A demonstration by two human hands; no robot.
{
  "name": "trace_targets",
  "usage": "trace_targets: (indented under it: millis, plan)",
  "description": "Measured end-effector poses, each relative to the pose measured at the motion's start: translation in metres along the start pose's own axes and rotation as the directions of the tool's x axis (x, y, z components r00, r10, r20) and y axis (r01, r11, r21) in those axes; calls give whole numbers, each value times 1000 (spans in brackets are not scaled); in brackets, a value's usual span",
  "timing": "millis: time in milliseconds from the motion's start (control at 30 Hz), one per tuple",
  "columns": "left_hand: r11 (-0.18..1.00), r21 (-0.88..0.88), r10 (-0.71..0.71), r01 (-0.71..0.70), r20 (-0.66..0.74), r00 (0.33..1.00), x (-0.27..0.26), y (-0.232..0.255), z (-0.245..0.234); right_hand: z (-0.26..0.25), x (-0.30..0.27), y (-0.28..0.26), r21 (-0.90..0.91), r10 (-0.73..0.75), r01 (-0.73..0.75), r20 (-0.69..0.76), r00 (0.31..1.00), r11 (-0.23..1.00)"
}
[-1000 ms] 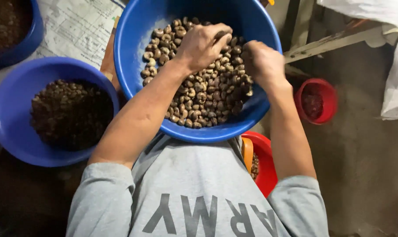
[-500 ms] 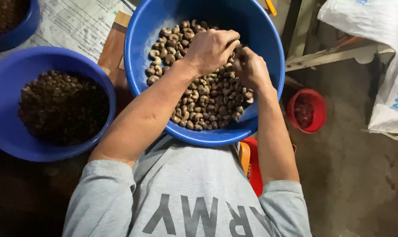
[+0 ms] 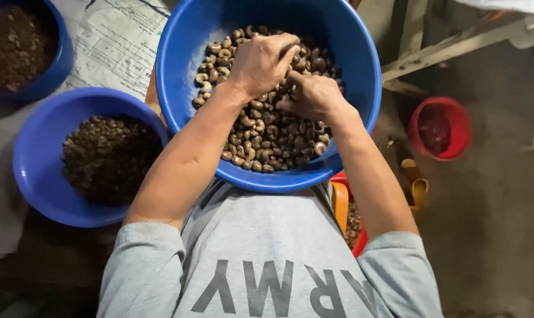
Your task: Manually peeling the skins off cashew nuts using a small handheld blade and sorting them into different bowls.
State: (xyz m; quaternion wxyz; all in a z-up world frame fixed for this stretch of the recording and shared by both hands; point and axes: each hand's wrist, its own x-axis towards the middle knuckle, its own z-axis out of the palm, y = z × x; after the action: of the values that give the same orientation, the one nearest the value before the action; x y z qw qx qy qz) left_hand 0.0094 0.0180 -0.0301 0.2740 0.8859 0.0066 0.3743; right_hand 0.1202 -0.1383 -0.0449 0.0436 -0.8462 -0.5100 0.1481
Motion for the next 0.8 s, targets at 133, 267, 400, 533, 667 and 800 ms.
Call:
trace_targets:
  millis: [133,267,400,533,667,800]
  plan:
    - [1000,-8,-22,22,31,999,0,-4,1,23,5,10,-134,-230,220,-62,971,966]
    - [996,-58,-71,74,57,996,2,6,-10,17,0,12,-4,-339,362,-360,869,932]
    - [980,-155,-114,124,70,991,2,1,-6,-19,-12,2,296,-251,450,-523,814,842]
    - [807,-497,-281,319,153,947,10,20,-23,-31,-13,1,738,-12,427,-495,869,522]
    - [749,-579,-276,322,168,946,13,31,-32,-38,-17,2,837,-12,462,-480,877,294]
    - [673,-678,-227,296,191,955,12,32,-30,-42,-20,-2,833,-10,464,-484,875,302]
